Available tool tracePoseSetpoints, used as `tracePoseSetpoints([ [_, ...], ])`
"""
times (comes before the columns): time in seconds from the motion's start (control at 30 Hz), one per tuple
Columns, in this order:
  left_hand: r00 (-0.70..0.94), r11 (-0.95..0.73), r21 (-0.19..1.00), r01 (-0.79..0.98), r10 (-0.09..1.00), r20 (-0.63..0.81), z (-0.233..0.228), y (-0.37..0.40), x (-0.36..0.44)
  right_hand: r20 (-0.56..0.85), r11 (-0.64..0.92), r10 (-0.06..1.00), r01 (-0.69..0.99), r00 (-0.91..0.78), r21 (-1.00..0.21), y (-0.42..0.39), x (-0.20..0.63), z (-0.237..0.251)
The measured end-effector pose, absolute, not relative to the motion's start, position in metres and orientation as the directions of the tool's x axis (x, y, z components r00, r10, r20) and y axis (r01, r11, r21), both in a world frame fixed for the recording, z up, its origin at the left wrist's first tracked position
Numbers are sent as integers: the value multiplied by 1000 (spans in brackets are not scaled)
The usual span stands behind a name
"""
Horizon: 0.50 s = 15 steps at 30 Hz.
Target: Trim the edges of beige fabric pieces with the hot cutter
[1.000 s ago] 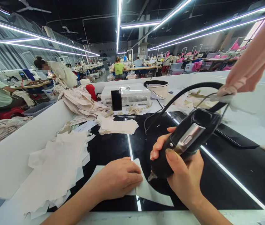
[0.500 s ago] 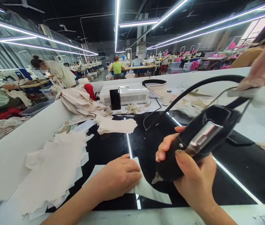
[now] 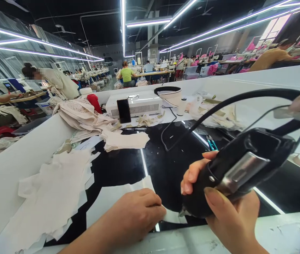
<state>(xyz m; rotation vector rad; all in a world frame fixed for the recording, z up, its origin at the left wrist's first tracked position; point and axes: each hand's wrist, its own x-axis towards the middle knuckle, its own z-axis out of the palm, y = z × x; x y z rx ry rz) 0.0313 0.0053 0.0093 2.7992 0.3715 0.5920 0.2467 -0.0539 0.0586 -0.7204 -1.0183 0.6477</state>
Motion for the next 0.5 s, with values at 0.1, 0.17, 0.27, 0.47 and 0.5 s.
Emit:
tracePoseSetpoints([
  [0.1, 892, -935, 309, 171, 281, 355, 11, 8, 27, 526, 604, 770, -149, 361, -783, -52, 246, 58],
  [0.17, 897, -936, 312, 162, 271, 350, 12, 9, 25, 514, 598, 774, -164, 369, -784, -51, 244, 58],
  [0.27, 905, -943, 293, 157, 256, 341, 13, 8, 25, 488, 596, 772, -197, 406, -779, -47, 238, 59],
  [0.47, 928, -966, 215, 146, 209, 307, 18, 6, 31, 475, 588, 785, -235, 398, -774, -43, 231, 63],
  [0.5, 932, -969, 203, 142, 199, 302, 18, 5, 32, 474, 585, 787, -235, 394, -776, -43, 230, 62],
])
